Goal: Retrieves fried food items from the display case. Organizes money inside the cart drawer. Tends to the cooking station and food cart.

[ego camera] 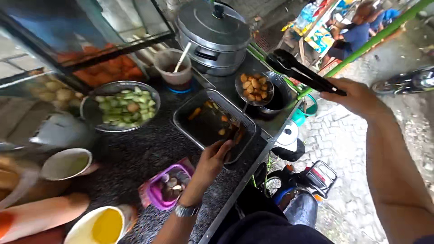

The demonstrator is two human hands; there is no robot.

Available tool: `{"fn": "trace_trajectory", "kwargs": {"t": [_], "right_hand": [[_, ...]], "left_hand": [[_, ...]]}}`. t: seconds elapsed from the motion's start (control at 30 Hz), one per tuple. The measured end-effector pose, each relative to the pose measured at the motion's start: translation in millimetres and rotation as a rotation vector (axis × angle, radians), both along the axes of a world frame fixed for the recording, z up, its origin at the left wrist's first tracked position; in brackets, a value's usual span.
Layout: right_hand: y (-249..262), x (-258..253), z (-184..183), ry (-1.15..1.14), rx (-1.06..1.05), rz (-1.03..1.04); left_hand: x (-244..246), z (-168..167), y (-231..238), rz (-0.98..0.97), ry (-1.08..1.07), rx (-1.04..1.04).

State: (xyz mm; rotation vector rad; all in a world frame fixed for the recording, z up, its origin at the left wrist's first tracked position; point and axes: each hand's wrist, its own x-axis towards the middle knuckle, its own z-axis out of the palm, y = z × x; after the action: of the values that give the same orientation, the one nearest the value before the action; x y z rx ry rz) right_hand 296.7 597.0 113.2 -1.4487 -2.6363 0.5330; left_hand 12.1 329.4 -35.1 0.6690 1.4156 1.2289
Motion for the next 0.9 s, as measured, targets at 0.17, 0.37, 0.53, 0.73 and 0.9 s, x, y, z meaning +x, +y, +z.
{"fn": "trace_trajectory", "kwargs": {"t": [0.17,0.37,0.53,0.73,0.9], "right_hand": [[22.5,62.9,-61.5,0.038,-0.103,-0.135],[32.3,79.0,-106.2,0.094,-0.187,-0.119],[15.6,41.5,-115.2,0.179,-0.216,0.006],[-54.4,-43.5,-140.1,0.092,-0.361,0.264],[-107.3,-103.5,-203.6,-0.118,-0.311,0.21]], "left_hand": [[56.2,-30.9,97.1,-0.065,-0.08,-0.092],[116.2,-45.5,167.5,-0.036,-0.128,-0.193],[122.9,-42.4,171.6,-0.147,-0.226,-0.108],[87.2,-29.5,50.3,-0.362,0.131,-0.119],[55.6,-41.2,-88.3,-0.226,0.149,-0.132]]}}
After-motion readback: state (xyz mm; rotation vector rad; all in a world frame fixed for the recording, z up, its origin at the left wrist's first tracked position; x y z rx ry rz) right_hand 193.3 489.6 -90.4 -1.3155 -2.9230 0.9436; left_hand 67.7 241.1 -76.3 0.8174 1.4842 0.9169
